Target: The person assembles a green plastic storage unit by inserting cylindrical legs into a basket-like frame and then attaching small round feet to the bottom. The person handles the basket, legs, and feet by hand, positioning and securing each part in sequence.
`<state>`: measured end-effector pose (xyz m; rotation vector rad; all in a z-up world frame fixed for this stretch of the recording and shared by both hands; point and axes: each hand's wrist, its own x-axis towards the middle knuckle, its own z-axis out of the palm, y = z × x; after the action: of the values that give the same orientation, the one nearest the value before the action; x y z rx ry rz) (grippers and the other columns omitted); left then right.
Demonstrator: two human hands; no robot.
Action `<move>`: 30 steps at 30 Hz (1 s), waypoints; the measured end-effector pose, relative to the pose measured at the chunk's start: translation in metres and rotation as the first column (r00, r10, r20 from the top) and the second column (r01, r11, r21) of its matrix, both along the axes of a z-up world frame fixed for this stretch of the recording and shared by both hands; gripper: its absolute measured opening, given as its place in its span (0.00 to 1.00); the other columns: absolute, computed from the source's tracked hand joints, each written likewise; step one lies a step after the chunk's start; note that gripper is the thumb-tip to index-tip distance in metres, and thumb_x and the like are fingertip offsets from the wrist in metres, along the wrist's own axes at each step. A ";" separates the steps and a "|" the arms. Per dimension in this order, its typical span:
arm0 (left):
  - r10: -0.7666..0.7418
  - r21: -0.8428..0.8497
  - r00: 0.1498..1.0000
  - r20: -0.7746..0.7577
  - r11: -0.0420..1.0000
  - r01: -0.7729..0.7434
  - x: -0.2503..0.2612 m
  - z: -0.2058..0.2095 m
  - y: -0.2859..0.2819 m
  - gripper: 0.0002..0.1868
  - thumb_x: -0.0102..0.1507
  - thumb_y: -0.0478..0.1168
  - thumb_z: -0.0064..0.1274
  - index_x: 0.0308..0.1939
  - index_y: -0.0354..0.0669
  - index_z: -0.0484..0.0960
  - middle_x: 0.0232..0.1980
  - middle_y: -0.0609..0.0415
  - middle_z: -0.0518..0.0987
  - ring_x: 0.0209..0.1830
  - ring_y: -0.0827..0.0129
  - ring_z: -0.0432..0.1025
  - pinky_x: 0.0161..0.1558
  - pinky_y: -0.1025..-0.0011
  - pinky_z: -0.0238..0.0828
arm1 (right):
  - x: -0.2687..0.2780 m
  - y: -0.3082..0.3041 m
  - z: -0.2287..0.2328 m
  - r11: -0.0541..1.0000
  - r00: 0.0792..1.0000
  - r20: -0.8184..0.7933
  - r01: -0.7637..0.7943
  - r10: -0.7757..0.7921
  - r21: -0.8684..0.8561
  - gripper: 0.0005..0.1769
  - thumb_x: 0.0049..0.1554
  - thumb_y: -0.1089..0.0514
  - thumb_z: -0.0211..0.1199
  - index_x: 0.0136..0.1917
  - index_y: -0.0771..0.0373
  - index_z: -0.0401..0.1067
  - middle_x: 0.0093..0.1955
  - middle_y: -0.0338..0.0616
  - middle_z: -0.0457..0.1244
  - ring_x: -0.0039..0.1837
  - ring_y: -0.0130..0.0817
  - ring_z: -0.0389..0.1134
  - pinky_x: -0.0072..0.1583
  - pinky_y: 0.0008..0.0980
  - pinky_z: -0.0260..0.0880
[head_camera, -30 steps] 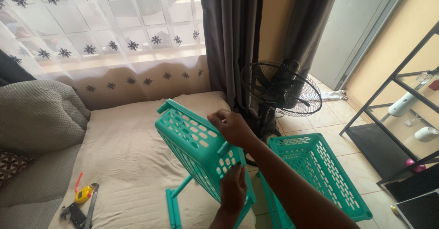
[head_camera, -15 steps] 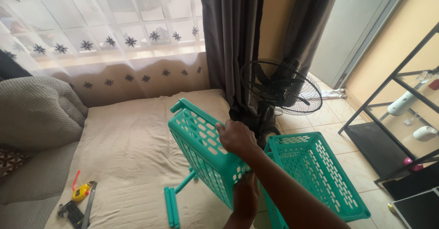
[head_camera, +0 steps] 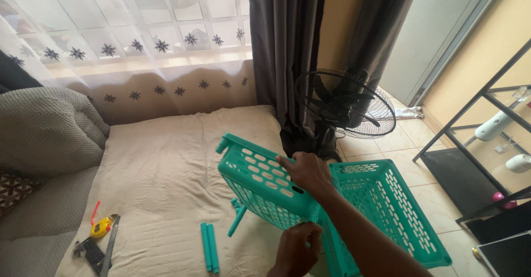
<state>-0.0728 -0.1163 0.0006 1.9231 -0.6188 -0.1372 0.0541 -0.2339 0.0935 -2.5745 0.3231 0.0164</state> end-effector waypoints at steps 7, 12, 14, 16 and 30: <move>0.234 -0.216 0.951 0.204 0.958 -0.189 0.007 -0.005 0.029 0.06 0.59 0.26 0.52 0.29 0.37 0.78 0.31 0.46 0.82 0.28 0.57 0.80 0.30 0.61 0.76 | 0.006 -0.020 -0.023 0.993 1.000 -0.006 -0.002 0.001 -0.117 0.47 0.46 0.10 0.50 0.24 0.55 0.71 0.20 0.35 0.59 0.25 0.29 0.63 0.32 0.35 0.57; 0.508 -0.284 0.780 0.366 0.859 -0.427 0.026 0.006 0.054 0.09 0.57 0.22 0.48 0.31 0.37 0.79 0.36 0.46 0.81 0.39 0.55 0.78 0.41 0.60 0.74 | 0.006 -0.027 -0.030 0.986 1.000 -0.022 -0.022 0.019 -0.167 0.48 0.42 0.07 0.49 0.20 0.54 0.69 0.18 0.35 0.58 0.24 0.29 0.61 0.32 0.35 0.53; 0.574 -0.306 0.737 0.358 0.817 -0.488 0.033 0.011 0.066 0.10 0.57 0.22 0.46 0.32 0.37 0.80 0.39 0.45 0.81 0.43 0.54 0.77 0.45 0.60 0.73 | 0.007 -0.029 -0.031 0.982 0.999 -0.033 -0.036 0.030 -0.187 0.49 0.41 0.06 0.49 0.20 0.55 0.69 0.18 0.35 0.57 0.24 0.29 0.61 0.32 0.34 0.54; 0.622 -0.298 0.700 0.351 0.783 -0.546 0.038 0.014 0.077 0.11 0.58 0.23 0.44 0.34 0.38 0.80 0.41 0.45 0.81 0.45 0.53 0.75 0.48 0.60 0.71 | 0.007 -0.030 -0.033 0.979 0.998 -0.045 -0.043 0.035 -0.201 0.50 0.40 0.05 0.49 0.20 0.55 0.69 0.18 0.34 0.57 0.24 0.29 0.61 0.33 0.34 0.55; 0.784 0.020 0.593 0.182 0.600 -0.800 0.069 -0.008 0.109 0.26 0.63 0.38 0.52 0.65 0.43 0.70 0.67 0.43 0.70 0.70 0.49 0.61 0.64 0.48 0.56 | 0.009 -0.038 -0.057 0.978 0.989 -0.075 -0.134 0.124 -0.157 0.47 0.39 0.06 0.52 0.19 0.52 0.71 0.17 0.31 0.59 0.25 0.24 0.63 0.33 0.30 0.59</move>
<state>-0.0034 -0.0077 -0.0077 2.1482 0.2208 0.5810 0.0635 -0.2715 0.0368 -2.7569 0.1870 0.1266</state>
